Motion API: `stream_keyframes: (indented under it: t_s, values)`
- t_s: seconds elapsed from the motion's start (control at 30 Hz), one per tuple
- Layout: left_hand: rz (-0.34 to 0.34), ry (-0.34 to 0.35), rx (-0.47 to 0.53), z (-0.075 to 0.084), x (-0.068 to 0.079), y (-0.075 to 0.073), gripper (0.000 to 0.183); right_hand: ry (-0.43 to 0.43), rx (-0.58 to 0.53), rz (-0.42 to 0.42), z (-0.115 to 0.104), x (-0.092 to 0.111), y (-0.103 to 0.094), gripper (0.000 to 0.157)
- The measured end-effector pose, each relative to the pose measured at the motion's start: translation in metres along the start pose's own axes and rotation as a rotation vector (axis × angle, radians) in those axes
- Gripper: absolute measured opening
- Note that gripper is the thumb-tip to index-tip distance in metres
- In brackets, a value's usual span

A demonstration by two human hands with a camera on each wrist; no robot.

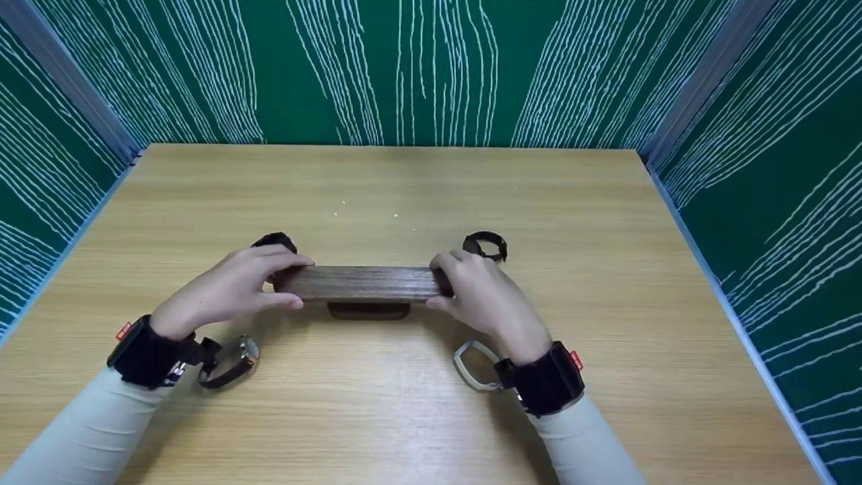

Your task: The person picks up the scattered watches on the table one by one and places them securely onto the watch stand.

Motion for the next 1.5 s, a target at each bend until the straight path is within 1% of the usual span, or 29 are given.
stream_keyframes:
  t_s: [0.13,0.3,0.47,0.57,0.67,0.73,0.8,0.87,0.97,1.1,1.17,1.33,1.5]
  values:
    - [0.008,0.001,0.011,0.000,0.000,-0.001,0.060,0.021,-0.007,-0.007,0.001,-0.001,-0.001,0.047]
    - [0.017,0.004,0.010,-0.002,0.002,-0.002,0.062,0.023,-0.013,-0.012,0.001,0.000,-0.002,0.047]
    - [0.026,0.015,0.027,-0.006,0.006,-0.010,0.065,0.040,-0.028,-0.021,0.003,0.002,-0.006,0.047]
    - [0.015,0.001,0.038,-0.013,0.009,-0.015,0.067,0.063,-0.045,-0.015,0.005,0.004,-0.011,0.047]
    - [0.011,-0.026,0.051,-0.023,0.014,-0.021,0.069,0.072,-0.057,0.010,0.006,0.004,-0.017,0.046]
    - [0.029,-0.049,0.060,-0.032,0.017,-0.025,0.069,0.068,-0.057,0.036,0.006,0.004,-0.021,0.045]
    - [0.066,-0.071,0.059,-0.041,0.018,-0.028,0.067,0.061,-0.059,0.063,0.006,0.005,-0.025,0.045]
    - [0.099,-0.101,0.048,-0.051,0.018,-0.028,0.064,0.059,-0.063,0.085,0.007,0.006,-0.027,0.047]
    - [0.109,-0.156,0.029,-0.067,0.016,-0.023,0.059,0.062,-0.062,0.102,0.009,0.008,-0.028,0.048]
    - [0.084,-0.233,0.011,-0.087,0.015,-0.010,0.054,0.063,-0.061,0.108,0.011,0.010,-0.026,0.049]
    - [0.074,-0.254,0.005,-0.095,0.015,-0.004,0.051,0.054,-0.060,0.112,0.011,0.010,-0.025,0.049]
    - [0.028,-0.247,0.012,-0.102,0.014,0.011,0.044,0.018,-0.056,0.128,0.011,0.010,-0.024,0.047]
    - [-0.040,-0.254,0.022,-0.103,0.012,0.023,0.041,0.025,-0.056,0.123,0.012,0.011,-0.021,0.047]
Point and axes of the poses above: each hand's wrist, its own x-axis away from the middle knuckle, its own y-axis out of the palm, z = x × y, the point moved 10 cm from there along -x, towards the middle knuckle, and after that the axes turned 12 degrees about -x, right-handed, at the moved point
